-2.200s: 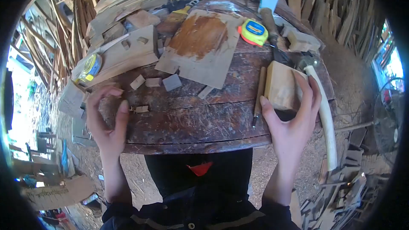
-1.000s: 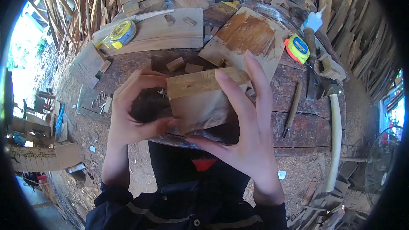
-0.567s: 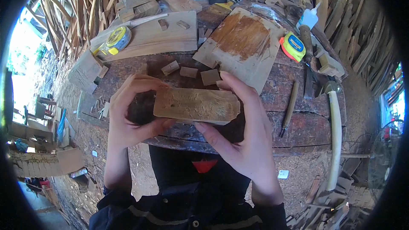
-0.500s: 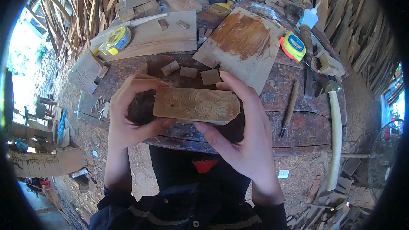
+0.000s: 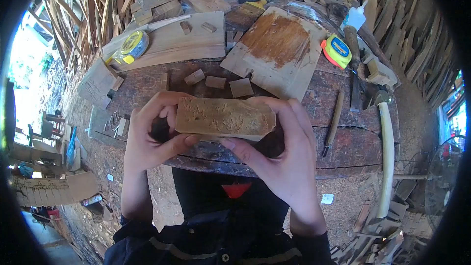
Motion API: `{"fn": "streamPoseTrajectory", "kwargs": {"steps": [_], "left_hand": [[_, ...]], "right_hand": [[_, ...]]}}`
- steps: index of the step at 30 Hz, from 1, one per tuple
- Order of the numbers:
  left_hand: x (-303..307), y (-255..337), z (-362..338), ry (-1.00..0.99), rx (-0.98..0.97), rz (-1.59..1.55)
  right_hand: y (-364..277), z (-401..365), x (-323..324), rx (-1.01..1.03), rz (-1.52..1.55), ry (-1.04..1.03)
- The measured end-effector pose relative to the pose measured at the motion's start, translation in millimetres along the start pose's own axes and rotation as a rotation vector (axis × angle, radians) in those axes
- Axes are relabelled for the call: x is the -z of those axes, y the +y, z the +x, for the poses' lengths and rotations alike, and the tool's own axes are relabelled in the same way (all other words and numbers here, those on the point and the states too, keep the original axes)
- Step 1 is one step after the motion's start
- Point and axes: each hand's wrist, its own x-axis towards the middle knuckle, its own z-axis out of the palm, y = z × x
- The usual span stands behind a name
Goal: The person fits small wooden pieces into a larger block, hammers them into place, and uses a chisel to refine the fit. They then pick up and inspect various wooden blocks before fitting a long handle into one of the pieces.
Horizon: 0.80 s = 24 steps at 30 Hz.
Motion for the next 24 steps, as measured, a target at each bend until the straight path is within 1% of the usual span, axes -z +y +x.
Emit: {"fn": "streamPoseTrajectory", "kwargs": {"steps": [3,8,11,13,15,17,19,21,23,24], "left_hand": [[-5,-7,1,0.018,-0.067,-0.015],[-5,-8,1,0.026,-0.102,-0.008],[-2,-3,-2,-0.018,0.01,-0.004],[-2,-3,-3,-0.019,-0.001,-0.005],[-3,-3,-3,-0.029,0.003,-0.021],[-2,-3,-1,-0.047,0.02,-0.049],[1,4,-3,-0.076,0.134,-0.042],[0,4,-3,-0.057,0.141,-0.077],[-4,1,-2,0.009,0.044,-0.154],[-4,0,-1,0.015,-0.019,-0.104]], "right_hand": [[5,-2,-3,-0.09,0.124,-0.014],[7,-2,-5,-0.075,0.127,0.0],[5,-3,0,-0.13,0.088,-0.056],[8,-5,4,-0.156,0.081,-0.136],[9,-7,4,-0.168,0.094,-0.13],[8,-7,-1,-0.162,0.117,-0.042],[11,-7,-4,-0.125,0.137,0.006],[10,-7,-4,-0.098,0.152,0.015],[4,-4,-2,-0.054,0.15,0.006],[3,-2,-2,-0.012,0.142,0.002]]}}
